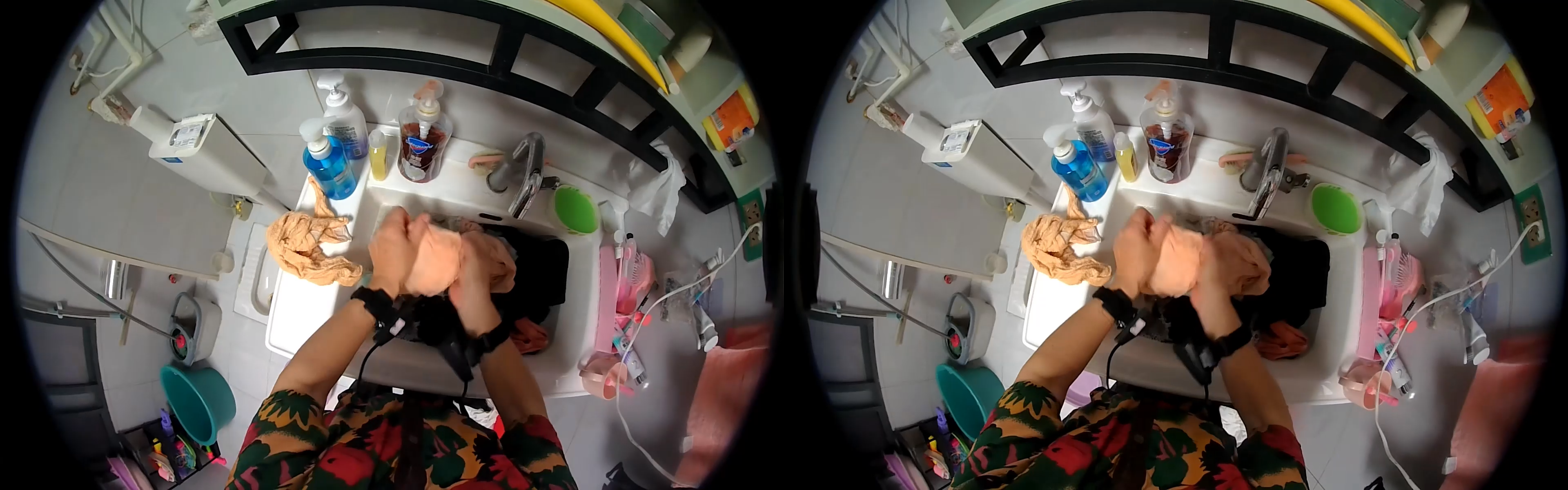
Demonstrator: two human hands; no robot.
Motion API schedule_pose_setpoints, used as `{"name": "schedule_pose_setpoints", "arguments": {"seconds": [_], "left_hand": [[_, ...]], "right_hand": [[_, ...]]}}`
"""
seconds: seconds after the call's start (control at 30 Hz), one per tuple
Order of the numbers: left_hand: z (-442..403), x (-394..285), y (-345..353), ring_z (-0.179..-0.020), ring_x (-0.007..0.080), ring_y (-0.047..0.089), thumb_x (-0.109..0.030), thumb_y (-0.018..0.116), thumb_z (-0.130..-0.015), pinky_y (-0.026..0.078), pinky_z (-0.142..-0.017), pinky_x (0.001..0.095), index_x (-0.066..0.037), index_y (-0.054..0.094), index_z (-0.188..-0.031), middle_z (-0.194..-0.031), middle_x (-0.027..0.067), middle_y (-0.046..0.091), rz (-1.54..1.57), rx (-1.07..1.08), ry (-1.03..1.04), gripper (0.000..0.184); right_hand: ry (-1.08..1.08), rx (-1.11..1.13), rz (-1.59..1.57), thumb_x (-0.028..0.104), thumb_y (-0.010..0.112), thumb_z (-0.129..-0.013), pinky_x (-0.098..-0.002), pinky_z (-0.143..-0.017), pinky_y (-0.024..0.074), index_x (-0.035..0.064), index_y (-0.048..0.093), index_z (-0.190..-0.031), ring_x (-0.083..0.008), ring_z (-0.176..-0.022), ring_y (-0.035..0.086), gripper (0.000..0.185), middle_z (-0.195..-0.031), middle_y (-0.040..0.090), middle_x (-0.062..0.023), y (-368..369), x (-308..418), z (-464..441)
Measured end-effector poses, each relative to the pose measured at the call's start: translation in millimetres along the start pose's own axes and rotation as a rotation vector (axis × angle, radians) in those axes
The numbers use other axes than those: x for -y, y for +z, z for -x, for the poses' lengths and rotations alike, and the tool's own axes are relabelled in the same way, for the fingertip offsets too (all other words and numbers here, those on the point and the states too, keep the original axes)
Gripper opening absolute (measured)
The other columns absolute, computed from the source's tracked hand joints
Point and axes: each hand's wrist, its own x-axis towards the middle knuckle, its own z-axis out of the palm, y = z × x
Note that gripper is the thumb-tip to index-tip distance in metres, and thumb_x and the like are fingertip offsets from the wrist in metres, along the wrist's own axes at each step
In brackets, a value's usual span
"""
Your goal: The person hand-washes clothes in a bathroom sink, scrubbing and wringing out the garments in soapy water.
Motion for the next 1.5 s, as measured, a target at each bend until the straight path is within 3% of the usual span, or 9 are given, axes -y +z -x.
{"name": "schedule_pose_setpoints", "arguments": {"seconds": [0.17, 0.27, 0.53, 0.6, 0.8, 0.93, 1.17, 1.4, 1.5], "left_hand": [[-5, 128, 67, -0.088, 0.0341, 0.052, -0.037, 0.055, -0.078, 0.043, -0.072, 0.0373, -0.003, 0.058, -0.093, -0.086, 0.0176, 0.058, -0.098, 0.063, -0.217, 0.037], [12, 83, 60, -0.073, 0.0337, 0.058, -0.032, 0.057, -0.078, 0.045, -0.062, 0.0378, -0.002, 0.055, -0.100, -0.080, 0.0183, 0.061, 0.074, 0.295, -0.065, 0.037], [35, 33, 71, -0.062, 0.0311, 0.058, -0.022, 0.054, -0.078, 0.046, -0.056, 0.0382, -0.009, 0.058, -0.092, -0.073, 0.0164, 0.059, -0.121, 0.205, 0.281, 0.020], [11, 40, 53, -0.061, 0.0314, 0.058, -0.021, 0.051, -0.080, 0.047, -0.056, 0.0377, -0.009, 0.058, -0.090, -0.073, 0.0163, 0.059, -0.079, 0.182, -0.018, 0.017], [-14, 59, 16, -0.090, 0.0367, 0.048, -0.018, 0.055, -0.077, 0.041, -0.077, 0.0411, -0.006, 0.054, -0.098, -0.104, 0.0174, 0.050, -0.244, -0.108, 0.171, 0.024], [14, 81, 35, -0.114, 0.0376, 0.036, -0.017, 0.055, -0.076, 0.035, -0.091, 0.0417, -0.011, 0.042, -0.119, -0.126, 0.0177, 0.035, -0.363, 0.249, 0.319, 0.046], [6, 105, 55, -0.103, 0.0308, 0.048, -0.021, 0.053, -0.077, 0.040, -0.085, 0.0367, -0.010, 0.039, -0.122, -0.118, 0.0166, 0.046, -0.161, 0.652, -0.131, 0.048], [26, 55, 28, -0.084, 0.0209, 0.056, -0.021, 0.055, -0.079, 0.048, -0.063, 0.0311, 0.001, 0.045, -0.111, -0.095, 0.0117, 0.058, 0.865, 0.045, -0.826, 0.040], [18, 36, 6, -0.083, 0.0213, 0.056, -0.021, 0.053, -0.082, 0.048, -0.070, 0.0298, 0.005, 0.044, -0.111, -0.095, 0.0114, 0.057, 1.248, 0.286, -0.963, 0.040]], "right_hand": [[0.276, -0.130, 0.546, 0.022, 0.049, -0.084, -0.0347, -0.063, 0.0474, 0.0161, 0.042, -0.115, -0.0179, -0.089, 0.052, 0.031, -0.104, 0.047, -0.0016, -3, 23, 1], [0.273, -0.130, 0.653, 0.022, 0.050, -0.084, -0.0314, -0.063, 0.0461, 0.0189, 0.038, -0.119, -0.0170, -0.087, 0.052, 0.037, -0.106, 0.047, -0.0010, -14, -5, -5], [0.126, 0.063, -0.086, 0.025, 0.050, -0.086, -0.0307, -0.071, 0.0463, 0.0066, 0.043, -0.116, -0.0174, -0.085, 0.052, 0.035, -0.104, 0.051, -0.0055, -73, -45, -32], [0.132, -0.135, 0.093, 0.024, 0.053, -0.084, -0.0278, -0.074, 0.0446, 0.0047, 0.046, -0.111, -0.0164, -0.086, 0.052, 0.034, -0.100, 0.053, -0.0051, -19, -2, -7], [-0.104, 0.005, 1.017, 0.018, 0.058, -0.079, -0.0273, -0.073, 0.0452, 0.0056, 0.039, -0.123, -0.0182, -0.087, 0.053, 0.050, -0.102, 0.054, -0.0102, -4, 16, -34], [-0.396, 0.238, 1.904, 0.023, 0.066, -0.070, -0.0338, -0.085, 0.0411, 0.0019, 0.028, -0.128, -0.0307, -0.106, 0.045, 0.073, -0.119, 0.042, -0.0208, 3, 8, -16], [-0.207, 0.347, 2.145, 0.021, 0.063, -0.071, -0.0403, -0.083, 0.0408, 0.0012, 0.033, -0.123, -0.0363, -0.102, 0.046, 0.063, -0.119, 0.039, -0.0226, -3, -12, -36], [0.006, 0.470, 1.374, 0.018, 0.060, -0.072, -0.0260, -0.061, 0.0448, 0.0012, 0.046, -0.113, -0.0164, -0.079, 0.055, 0.047, -0.093, 0.055, -0.0092, 26, 27, -12], [0.394, 0.508, 0.719, 0.012, 0.063, -0.068, -0.0172, -0.044, 0.0338, -0.0020, 0.048, -0.110, -0.0065, -0.070, 0.050, 0.046, -0.086, 0.055, -0.0039, 48, 53, 24]]}}
